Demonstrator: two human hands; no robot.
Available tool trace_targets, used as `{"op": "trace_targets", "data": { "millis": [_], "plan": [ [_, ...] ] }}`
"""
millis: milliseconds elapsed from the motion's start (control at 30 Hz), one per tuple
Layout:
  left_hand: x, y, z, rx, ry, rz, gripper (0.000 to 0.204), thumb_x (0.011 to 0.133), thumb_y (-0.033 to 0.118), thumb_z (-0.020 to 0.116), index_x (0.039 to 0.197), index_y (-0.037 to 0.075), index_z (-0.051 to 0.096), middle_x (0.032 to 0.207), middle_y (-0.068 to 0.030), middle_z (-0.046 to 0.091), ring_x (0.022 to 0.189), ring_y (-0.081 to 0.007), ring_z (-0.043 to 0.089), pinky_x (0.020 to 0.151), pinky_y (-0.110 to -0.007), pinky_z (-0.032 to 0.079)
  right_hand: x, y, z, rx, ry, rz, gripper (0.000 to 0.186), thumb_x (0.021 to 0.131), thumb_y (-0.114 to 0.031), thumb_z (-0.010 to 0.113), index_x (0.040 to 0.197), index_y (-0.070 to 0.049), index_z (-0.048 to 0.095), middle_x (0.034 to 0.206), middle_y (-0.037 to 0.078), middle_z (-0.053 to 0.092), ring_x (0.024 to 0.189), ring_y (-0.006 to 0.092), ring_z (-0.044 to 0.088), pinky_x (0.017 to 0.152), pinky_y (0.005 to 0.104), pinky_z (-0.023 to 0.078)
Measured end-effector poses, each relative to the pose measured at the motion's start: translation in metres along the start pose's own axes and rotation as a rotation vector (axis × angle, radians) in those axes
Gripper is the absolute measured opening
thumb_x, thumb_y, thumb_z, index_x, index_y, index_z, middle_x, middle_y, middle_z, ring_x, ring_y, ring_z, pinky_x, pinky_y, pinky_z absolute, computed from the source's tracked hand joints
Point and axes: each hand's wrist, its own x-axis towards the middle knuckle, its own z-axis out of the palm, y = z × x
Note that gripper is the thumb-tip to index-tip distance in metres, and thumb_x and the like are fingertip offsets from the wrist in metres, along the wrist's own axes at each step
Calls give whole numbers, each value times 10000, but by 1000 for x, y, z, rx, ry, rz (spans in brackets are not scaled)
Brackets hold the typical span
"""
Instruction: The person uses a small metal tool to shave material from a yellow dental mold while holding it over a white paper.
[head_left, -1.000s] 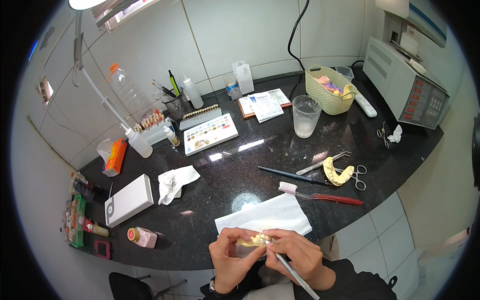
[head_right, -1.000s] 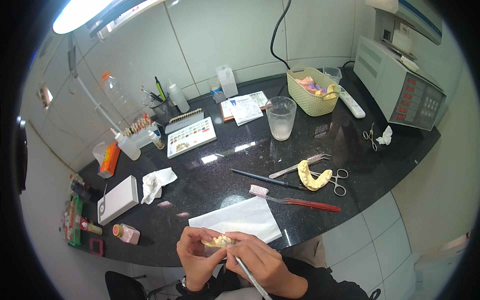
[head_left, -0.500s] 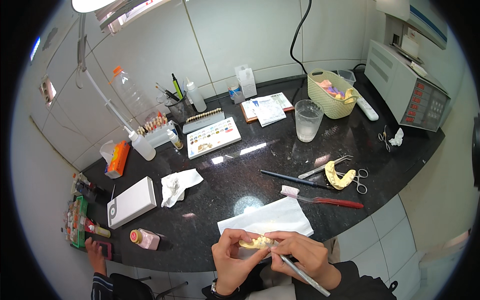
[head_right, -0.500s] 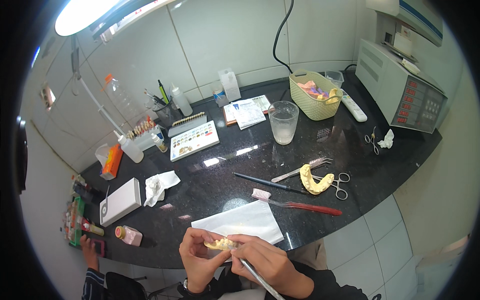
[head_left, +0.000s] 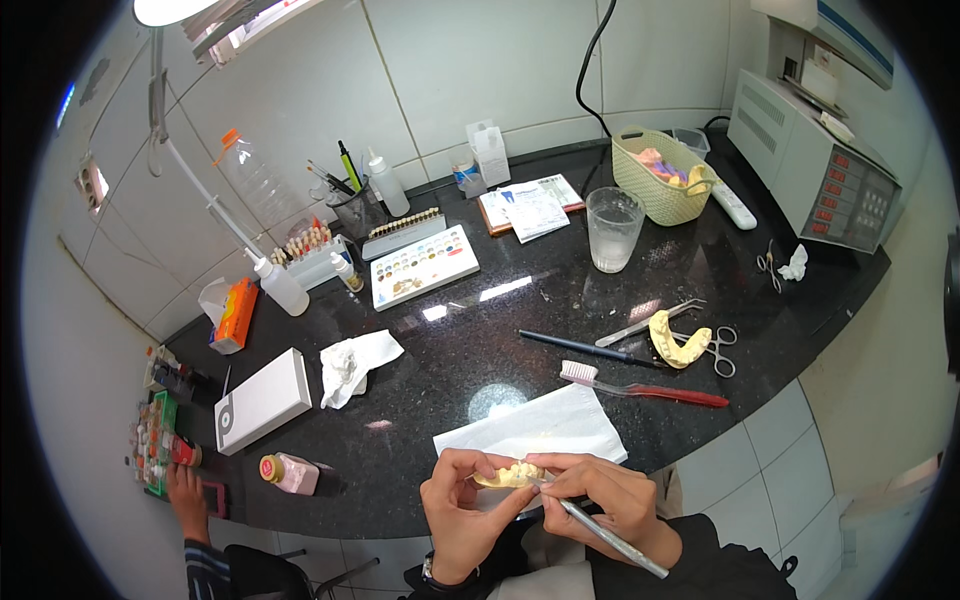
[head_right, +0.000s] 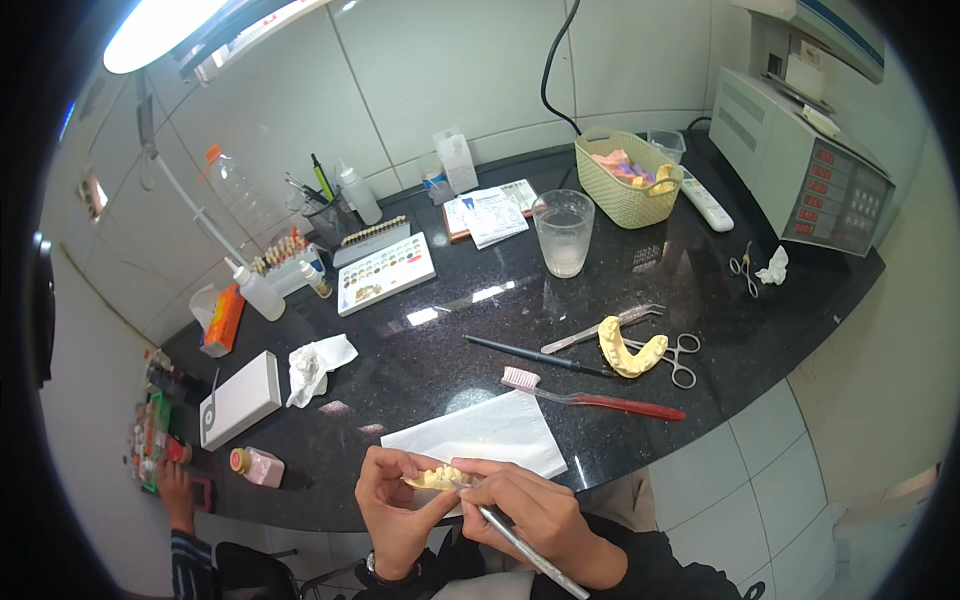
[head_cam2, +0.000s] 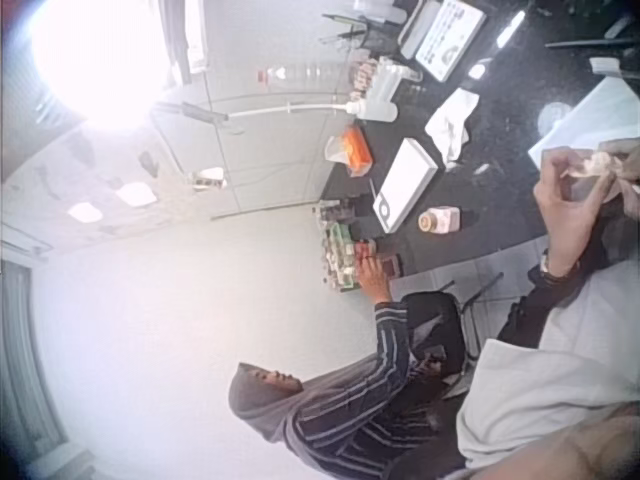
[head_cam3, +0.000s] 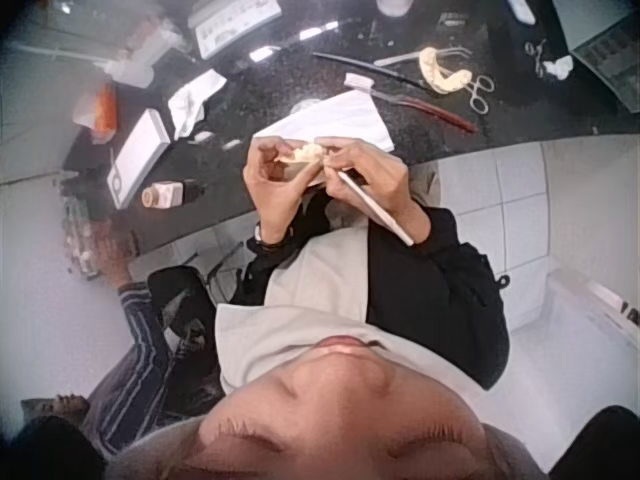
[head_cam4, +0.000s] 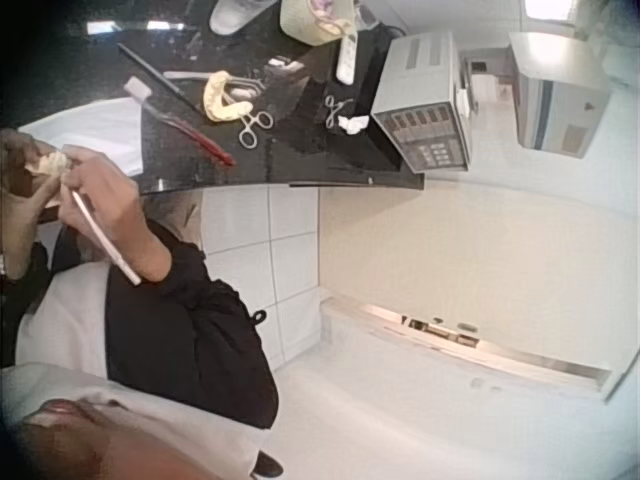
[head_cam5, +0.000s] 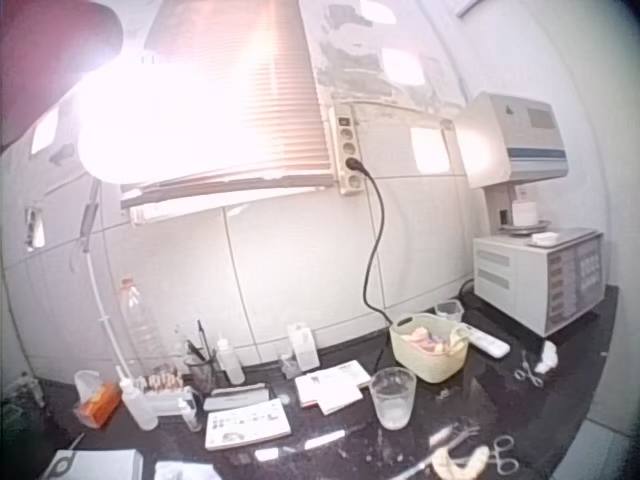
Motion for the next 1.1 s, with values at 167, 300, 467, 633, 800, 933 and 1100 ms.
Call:
{"op": "trace_targets", "data": {
  "millis": [167,300,467,633,800,933,1100],
  "plan": [
    [-2,-5,-1,-15,24,34,363,705,-51,757,888,14,451,911,-172,639,891,-185,645,761,-272,528,1,0,4,5,9,-6,201,683,40,708,828,10,571,900,177,663,876,282,681,704,301,554],
    [-2,0,1,-10,37,32,360,706,-53,755,881,21,448,909,-173,642,888,-184,645,759,-272,525,0,2,3,40,18,5,208,680,47,706,836,13,573,898,175,659,881,288,678,703,304,552],
    [-2,-4,0,18,39,64,360,706,-60,749,858,28,435,910,-182,646,880,-185,646,756,-273,522,4,0,3,11,-9,17,204,683,51,701,841,13,578,891,177,654,871,289,677,703,309,551],
    [-3,-4,0,20,50,66,360,704,-64,747,830,30,422,913,-185,645,875,-183,644,752,-275,523,2,2,6,33,9,27,203,685,49,700,845,15,580,895,175,653,844,287,675,702,307,549],
    [-2,-3,1,55,58,80,360,706,-61,746,822,30,418,906,-179,641,878,-178,641,741,-278,531,1,1,7,15,21,38,197,691,43,702,844,17,581,909,174,657,852,285,677,703,303,549],
    [-1,1,3,1,62,1,359,709,-58,747,822,28,417,901,-176,638,890,-183,641,753,-276,534,1,1,4,47,17,39,201,690,39,706,847,18,581,929,182,658,867,284,678,708,304,550],
    [-2,-1,1,8,36,29,352,710,-60,747,832,22,427,903,-178,637,895,-194,644,766,-274,530,0,1,3,28,2,21,203,692,42,704,851,19,581,925,185,656,874,286,676,712,304,550]
  ]
}}
